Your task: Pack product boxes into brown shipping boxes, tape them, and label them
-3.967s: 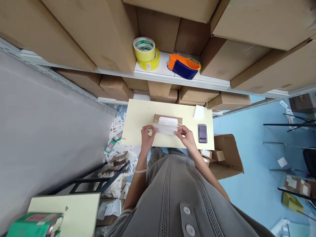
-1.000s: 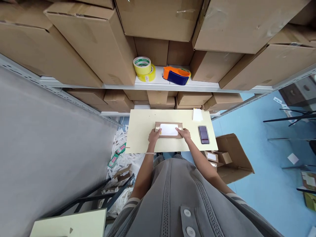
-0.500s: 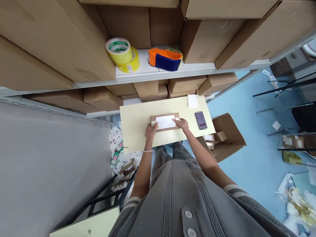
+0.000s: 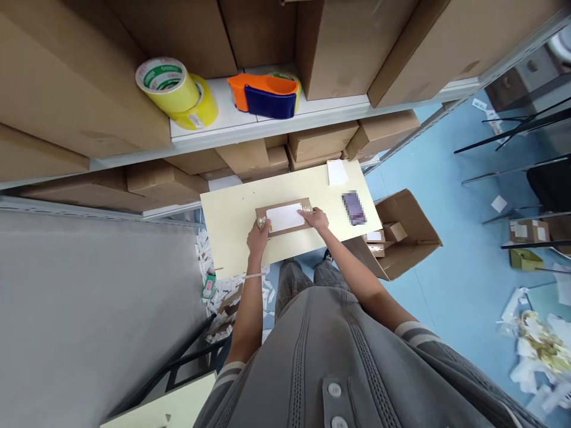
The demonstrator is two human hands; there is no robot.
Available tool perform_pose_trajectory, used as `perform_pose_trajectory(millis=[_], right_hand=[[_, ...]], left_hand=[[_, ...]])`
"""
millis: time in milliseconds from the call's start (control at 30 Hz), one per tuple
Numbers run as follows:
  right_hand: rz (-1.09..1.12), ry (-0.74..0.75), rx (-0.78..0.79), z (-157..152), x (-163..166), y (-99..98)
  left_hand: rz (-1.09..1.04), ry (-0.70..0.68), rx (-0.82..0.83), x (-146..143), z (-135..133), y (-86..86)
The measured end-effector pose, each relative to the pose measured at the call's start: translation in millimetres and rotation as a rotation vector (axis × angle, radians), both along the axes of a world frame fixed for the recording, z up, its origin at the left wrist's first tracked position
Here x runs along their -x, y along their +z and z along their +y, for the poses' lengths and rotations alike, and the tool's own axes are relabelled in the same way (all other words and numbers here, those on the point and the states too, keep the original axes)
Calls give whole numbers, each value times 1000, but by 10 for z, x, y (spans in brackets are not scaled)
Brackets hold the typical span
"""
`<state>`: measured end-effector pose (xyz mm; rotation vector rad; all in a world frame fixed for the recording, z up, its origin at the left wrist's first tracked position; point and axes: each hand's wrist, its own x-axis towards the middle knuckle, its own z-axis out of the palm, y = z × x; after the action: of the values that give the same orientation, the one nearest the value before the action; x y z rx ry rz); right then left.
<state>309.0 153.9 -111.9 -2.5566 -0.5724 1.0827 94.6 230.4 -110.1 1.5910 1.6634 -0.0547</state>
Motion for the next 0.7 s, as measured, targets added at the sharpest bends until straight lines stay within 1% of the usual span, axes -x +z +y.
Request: perform_pose_trajectory(millis=[100,200,300,400,500,700], right_hand=[[-4,45,4,-146,65,90],[21,58,3,-494,41,169],[57,44,-3,-1011,-124,231],[70,-5,-7,-1582,-428,283],[54,-90,19,-2126,-827,326],[-23,-298,97,-3110,-1613,415]], left_hand=[[53,-52,-58,7,-153,118],[168,-141,-123,-74,-397,331],[270,-240,-175,-313,-712,562],[300,-356,-197,-717,-1058,705],[275,-478,-183,-1224,-1400,717],[194,-721,-74,-2221,-2034,559]])
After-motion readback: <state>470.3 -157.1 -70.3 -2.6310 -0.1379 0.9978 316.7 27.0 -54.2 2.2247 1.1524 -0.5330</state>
